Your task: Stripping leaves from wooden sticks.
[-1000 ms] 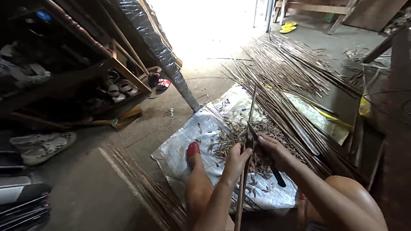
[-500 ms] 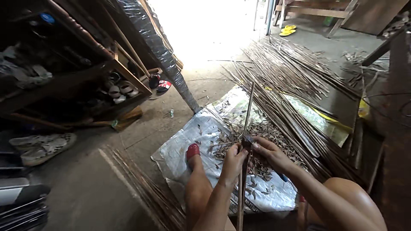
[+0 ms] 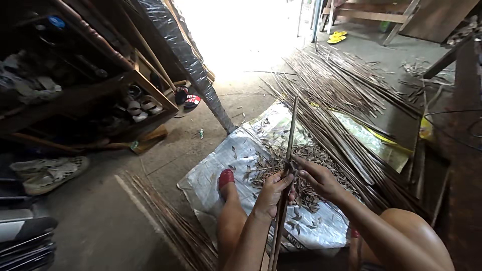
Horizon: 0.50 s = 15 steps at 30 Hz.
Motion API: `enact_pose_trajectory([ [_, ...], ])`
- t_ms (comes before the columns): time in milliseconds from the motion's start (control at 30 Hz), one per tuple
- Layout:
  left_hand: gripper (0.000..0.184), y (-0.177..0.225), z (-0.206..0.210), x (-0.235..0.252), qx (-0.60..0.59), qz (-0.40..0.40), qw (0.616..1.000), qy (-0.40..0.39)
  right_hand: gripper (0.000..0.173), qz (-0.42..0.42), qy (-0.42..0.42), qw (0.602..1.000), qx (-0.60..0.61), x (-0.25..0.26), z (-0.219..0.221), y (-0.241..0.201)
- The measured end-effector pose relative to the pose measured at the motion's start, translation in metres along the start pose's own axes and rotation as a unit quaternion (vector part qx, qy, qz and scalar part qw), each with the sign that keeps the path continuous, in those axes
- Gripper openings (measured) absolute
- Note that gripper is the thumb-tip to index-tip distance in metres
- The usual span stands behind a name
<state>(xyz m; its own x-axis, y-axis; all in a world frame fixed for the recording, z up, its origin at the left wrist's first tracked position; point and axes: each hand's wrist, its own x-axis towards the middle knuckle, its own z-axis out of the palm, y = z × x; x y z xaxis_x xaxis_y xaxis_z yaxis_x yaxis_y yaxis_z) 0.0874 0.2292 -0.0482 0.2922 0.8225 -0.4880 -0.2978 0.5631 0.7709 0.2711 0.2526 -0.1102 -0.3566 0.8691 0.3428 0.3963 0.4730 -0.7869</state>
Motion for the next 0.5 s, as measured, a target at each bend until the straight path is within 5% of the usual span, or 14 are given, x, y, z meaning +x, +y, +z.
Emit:
enact_pose_trajectory([
  [133,0.021,-0.001,-0.003,0.002,-0.026,-0.017,0.999,-0.021,0.043,-0.023,0.07,0.993,-0.097,0.001,0.005,-0.002],
  [200,0.022,-0.003,-0.004,0.002,-0.04,-0.034,0.998,-0.042,0.043,0.045,0.115,0.988,-0.088,0.003,0.004,0.004],
  [333,0.023,-0.005,-0.003,0.005,-0.038,-0.039,0.998,-0.044,0.044,0.236,0.149,0.942,0.186,0.016,-0.014,0.006],
  [500,0.012,-0.008,0.005,0.008,0.034,0.018,0.999,0.019,0.035,0.306,-0.004,0.847,0.434,0.008,-0.013,-0.019],
])
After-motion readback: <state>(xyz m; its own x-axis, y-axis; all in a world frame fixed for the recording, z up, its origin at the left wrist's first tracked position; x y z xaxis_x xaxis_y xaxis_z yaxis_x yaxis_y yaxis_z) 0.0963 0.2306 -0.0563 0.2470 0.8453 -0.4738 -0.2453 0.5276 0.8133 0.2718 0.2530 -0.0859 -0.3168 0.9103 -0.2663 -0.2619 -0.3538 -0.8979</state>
